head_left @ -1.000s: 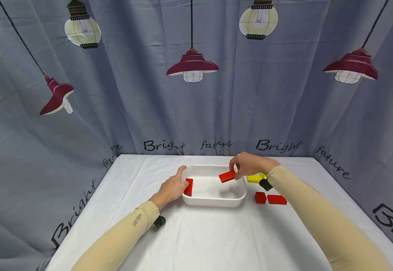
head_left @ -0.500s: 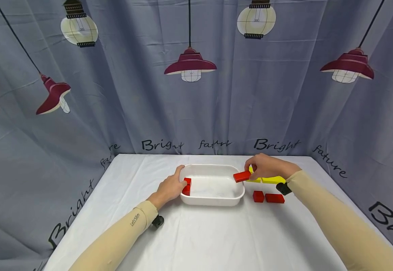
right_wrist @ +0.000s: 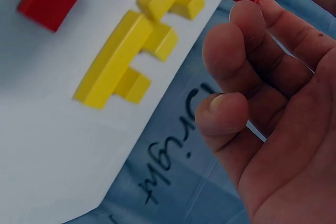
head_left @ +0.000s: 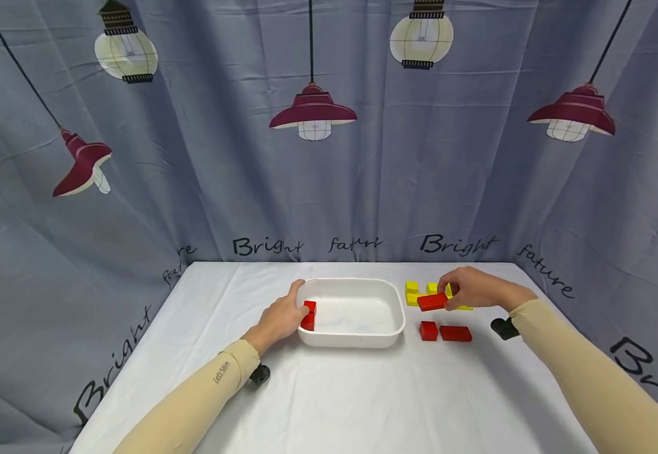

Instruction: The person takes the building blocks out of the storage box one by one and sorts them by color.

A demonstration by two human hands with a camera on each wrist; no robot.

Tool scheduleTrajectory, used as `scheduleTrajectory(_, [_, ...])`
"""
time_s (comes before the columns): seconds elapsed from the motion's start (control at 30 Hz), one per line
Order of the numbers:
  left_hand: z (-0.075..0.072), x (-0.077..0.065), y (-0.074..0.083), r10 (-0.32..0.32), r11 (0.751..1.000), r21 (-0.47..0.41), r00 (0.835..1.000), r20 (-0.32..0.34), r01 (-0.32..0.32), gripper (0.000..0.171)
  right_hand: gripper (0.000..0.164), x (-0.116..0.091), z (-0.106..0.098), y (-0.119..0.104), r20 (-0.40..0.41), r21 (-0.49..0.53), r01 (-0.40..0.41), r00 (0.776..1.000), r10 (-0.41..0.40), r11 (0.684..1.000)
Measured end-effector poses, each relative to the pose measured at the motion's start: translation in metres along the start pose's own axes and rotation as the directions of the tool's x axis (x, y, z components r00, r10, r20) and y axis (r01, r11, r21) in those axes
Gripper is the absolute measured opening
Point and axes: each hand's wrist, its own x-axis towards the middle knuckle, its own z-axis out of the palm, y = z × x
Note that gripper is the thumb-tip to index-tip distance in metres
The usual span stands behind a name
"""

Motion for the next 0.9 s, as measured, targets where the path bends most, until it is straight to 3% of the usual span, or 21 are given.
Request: scheduleTrajectory(0.9, [0.0,0.002,-0.001,-0.021,1.0,-0.004,1.0,0.004,0.021,0.069,0.04,-0.024,0.023,0.077,0.029,0.151,-0.129,0.992,0.126,0.98])
